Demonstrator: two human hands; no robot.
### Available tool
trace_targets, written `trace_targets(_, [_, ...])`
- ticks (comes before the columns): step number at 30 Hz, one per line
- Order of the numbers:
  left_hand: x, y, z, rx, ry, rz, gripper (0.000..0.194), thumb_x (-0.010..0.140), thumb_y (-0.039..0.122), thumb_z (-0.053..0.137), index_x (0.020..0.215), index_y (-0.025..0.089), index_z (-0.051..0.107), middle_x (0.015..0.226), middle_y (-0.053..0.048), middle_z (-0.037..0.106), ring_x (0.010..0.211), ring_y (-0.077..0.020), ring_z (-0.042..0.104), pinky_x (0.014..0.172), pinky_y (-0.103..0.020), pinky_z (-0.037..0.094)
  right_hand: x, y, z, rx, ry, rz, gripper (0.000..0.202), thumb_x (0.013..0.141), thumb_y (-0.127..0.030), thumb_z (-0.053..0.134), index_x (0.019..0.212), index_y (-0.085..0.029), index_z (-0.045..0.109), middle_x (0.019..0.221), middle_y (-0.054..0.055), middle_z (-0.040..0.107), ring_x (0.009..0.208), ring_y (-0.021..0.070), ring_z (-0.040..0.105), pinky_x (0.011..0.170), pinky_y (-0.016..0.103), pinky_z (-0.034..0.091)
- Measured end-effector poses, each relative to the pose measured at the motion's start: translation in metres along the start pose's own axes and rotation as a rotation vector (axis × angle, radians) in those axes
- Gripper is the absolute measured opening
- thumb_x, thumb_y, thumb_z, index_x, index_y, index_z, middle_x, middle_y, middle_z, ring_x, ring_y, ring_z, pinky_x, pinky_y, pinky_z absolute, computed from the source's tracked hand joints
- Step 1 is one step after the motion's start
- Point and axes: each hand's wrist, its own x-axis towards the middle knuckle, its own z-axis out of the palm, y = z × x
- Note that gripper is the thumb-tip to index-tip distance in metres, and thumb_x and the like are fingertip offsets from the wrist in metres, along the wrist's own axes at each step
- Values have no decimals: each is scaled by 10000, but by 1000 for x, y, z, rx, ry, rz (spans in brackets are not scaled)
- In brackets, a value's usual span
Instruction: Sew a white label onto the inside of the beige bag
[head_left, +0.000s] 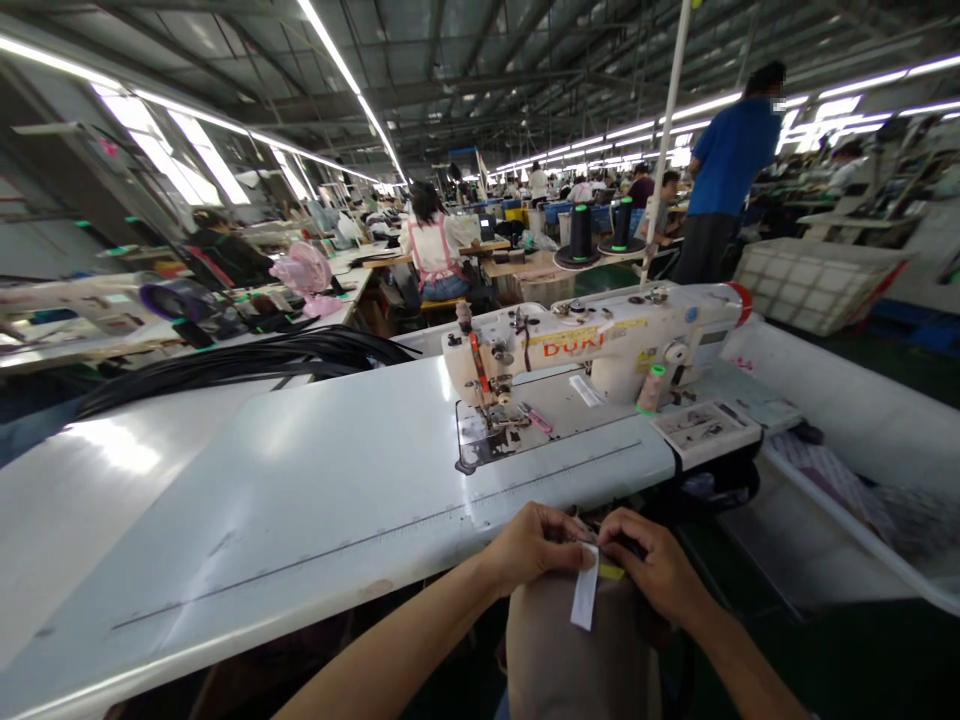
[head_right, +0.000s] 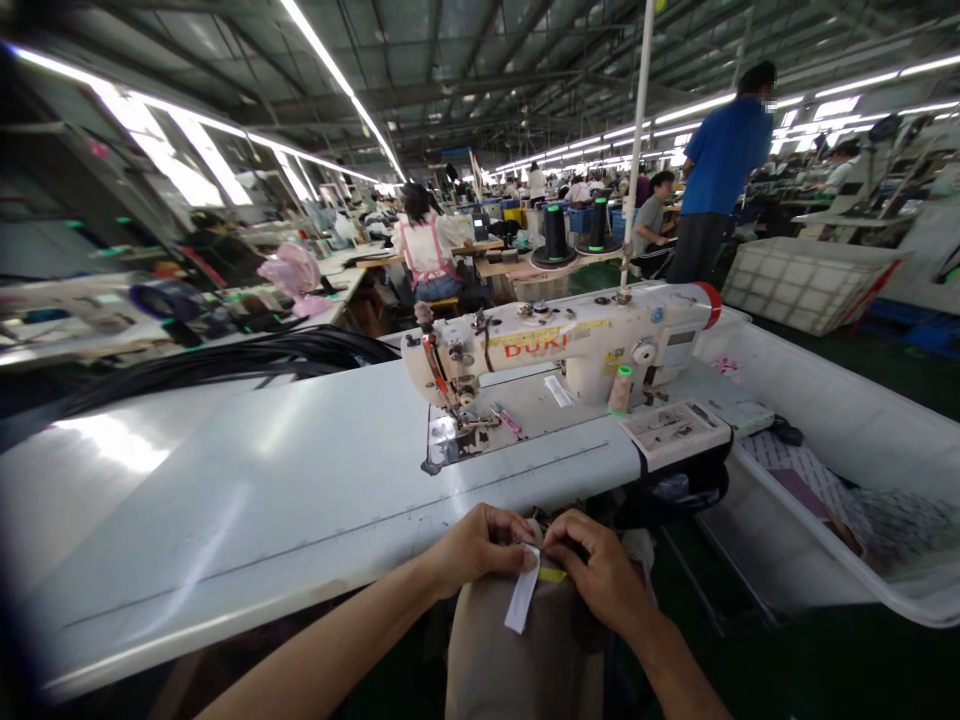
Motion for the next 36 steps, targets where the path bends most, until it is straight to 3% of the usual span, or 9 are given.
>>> trace_targets(4, [-1, 1, 1, -31, 14, -58, 324, 480, 314, 875, 686, 120, 717, 633, 6, 658, 563, -82, 524, 592, -219, 394, -1, -2, 2, 34, 20, -31, 156, 866, -292, 572, 753, -196, 620, 809, 8, 596, 809, 156, 586, 755, 269, 435])
trace_targets(8, [-1, 1, 2, -32, 18, -42, 336, 491, 340, 867, 680, 117, 701, 681, -5, 669, 590, -92, 534, 612, -229, 402, 0, -4, -2, 57, -17, 52, 95, 855, -270, 577, 831, -209, 645, 844, 6, 631, 836, 163, 600, 772, 275, 445])
trace_targets(11, [-1, 1, 2, -10, 9, -24, 343, 503, 366, 857, 685, 121, 702, 680, -3, 664, 583, -93, 520, 604, -233, 393, 1, -4, -1, 99, -22, 99, 29, 853, -232, 563, 865, -207, 571, 834, -7, 619, 817, 152, 593, 751, 274, 452])
trace_targets(14, [-2, 2, 3, 4, 22, -27, 346, 494, 368, 860, 679, 121, 703, 632, 8, 645, 547, -82, 493, 570, -222, 370, 2, -4, 4, 197, 24, 88, 124, 835, -203, 571, 792, -212, 455, 783, -26, 590, 755, 132, 575, 704, 259, 461])
trace_targets(17, [-3, 1, 3, 9, 47, -15, 337, 504, 361, 855, 679, 116, 703, 621, 6, 639, 543, -77, 482, 556, -214, 359, 1, -7, 2, 145, 18, 107, 90, 830, -226, 592, 835, -209, 503, 818, -3, 630, 776, 147, 606, 722, 277, 489])
trace_targets(21, [-4, 0, 6, 66, 90, 48, 321, 545, 355, 836, 715, 114, 710, 649, 0, 641, 577, -91, 488, 570, -220, 370, -7, -20, -9, -269, 202, -112, 234, 882, -261, 537, 1105, -260, 606, 1068, 65, 619, 971, 198, 602, 865, 363, 482])
trace_targets(24, [-3, -1, 8, 67, 70, 95, 303, 557, 339, 832, 717, 114, 705, 677, -10, 652, 606, -103, 509, 602, -227, 392, -16, -30, -4, -501, 225, -307, 185, 881, -233, 549, 1038, -265, 642, 924, 55, 642, 890, 205, 599, 798, 368, 489])
trace_targets(30, [-3, -3, 9, 56, 78, 120, 276, 546, 268, 845, 727, 112, 707, 700, -12, 665, 638, -106, 532, 623, -214, 412, -23, -27, 22, -560, 216, -406, 130, 893, -118, 497, 951, -206, 574, 873, 60, 627, 841, 190, 591, 760, 353, 505])
trace_targets(36, [-5, 0, 7, 161, 49, 208, 216, 632, 278, 794, 765, 115, 743, 765, -48, 712, 700, -140, 592, 669, -227, 460, -33, -17, 30, -578, 311, -528, 275, 857, -19, 488, 1061, -201, 528, 950, 70, 650, 944, 184, 599, 852, 344, 512])
